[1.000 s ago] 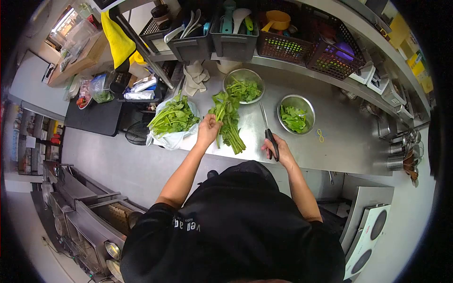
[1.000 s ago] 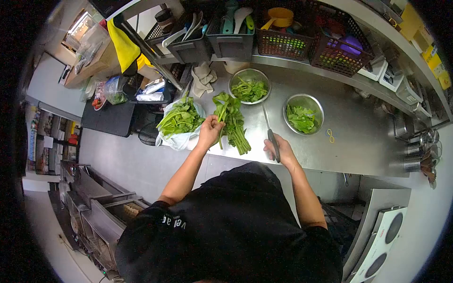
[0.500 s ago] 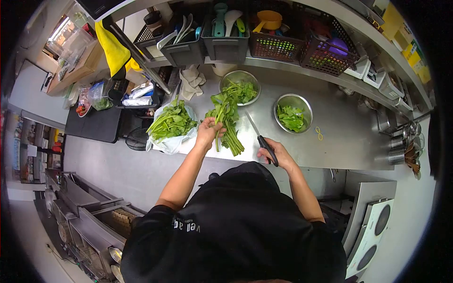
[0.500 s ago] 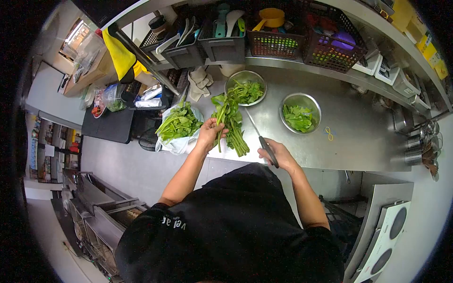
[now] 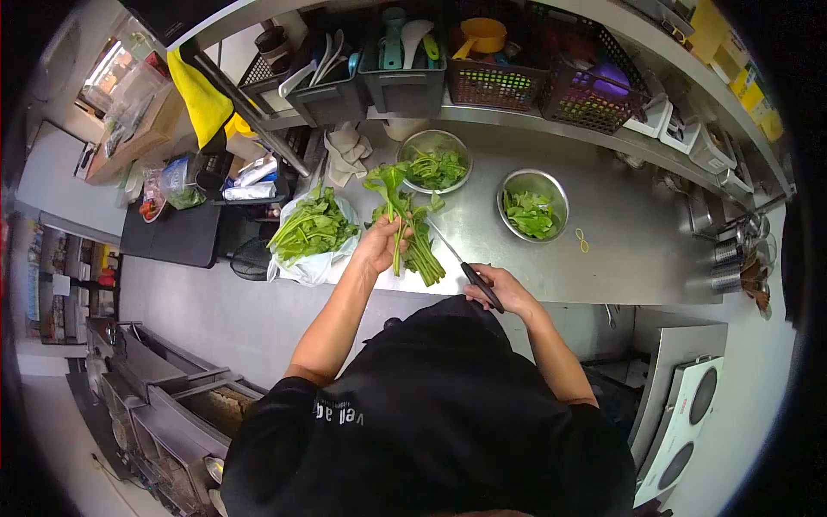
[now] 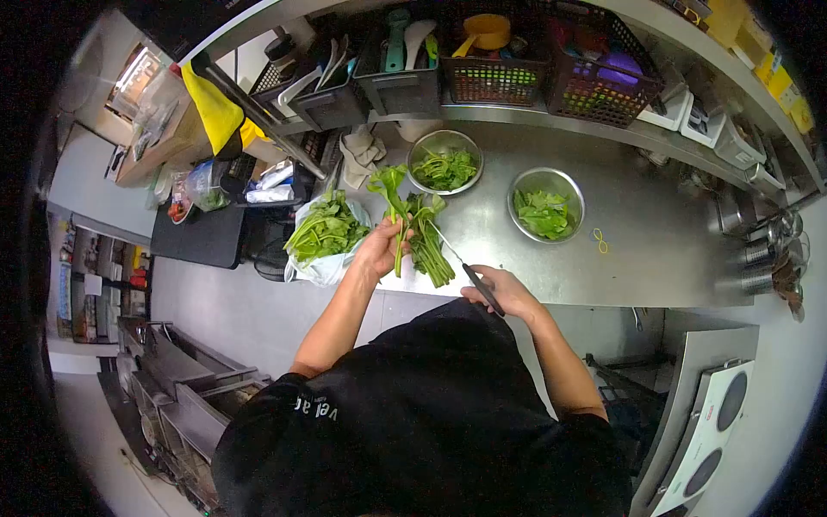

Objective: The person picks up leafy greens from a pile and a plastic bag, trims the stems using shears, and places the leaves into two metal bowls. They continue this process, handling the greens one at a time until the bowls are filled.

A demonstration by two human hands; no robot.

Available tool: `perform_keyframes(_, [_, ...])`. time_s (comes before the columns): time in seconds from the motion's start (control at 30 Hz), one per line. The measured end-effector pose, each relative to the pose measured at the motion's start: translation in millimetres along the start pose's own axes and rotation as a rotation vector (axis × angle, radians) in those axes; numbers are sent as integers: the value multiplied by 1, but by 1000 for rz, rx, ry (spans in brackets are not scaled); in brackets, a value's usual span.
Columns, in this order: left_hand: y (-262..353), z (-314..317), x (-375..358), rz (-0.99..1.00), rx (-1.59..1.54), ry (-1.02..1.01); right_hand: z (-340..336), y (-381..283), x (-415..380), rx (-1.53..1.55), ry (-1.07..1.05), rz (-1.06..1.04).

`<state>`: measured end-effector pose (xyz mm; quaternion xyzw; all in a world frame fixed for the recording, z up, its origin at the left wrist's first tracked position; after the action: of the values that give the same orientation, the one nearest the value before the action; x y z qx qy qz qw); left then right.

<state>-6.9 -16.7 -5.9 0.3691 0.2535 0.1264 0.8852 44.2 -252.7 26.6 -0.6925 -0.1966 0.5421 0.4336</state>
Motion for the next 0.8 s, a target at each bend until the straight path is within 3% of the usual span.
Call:
perform_keyframes(0.27, [-16, 16, 7, -68, -36, -33, -5, 1, -1, 146, 117, 23])
perform_keyframes(0.8, [-58, 135, 29, -125, 184, -205, -59, 27, -37, 388, 332, -28])
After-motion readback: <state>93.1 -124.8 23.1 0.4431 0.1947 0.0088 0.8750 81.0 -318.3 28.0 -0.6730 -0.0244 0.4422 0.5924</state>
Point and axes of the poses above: each hand's wrist, its own x-axis towards the middle knuckle, its own z-axis out of the palm, y = z × x, the point moved 8 cm from there along x, towards the middle knuckle, and after that the axes turned 11 degrees about z, right-handed, at the moved point
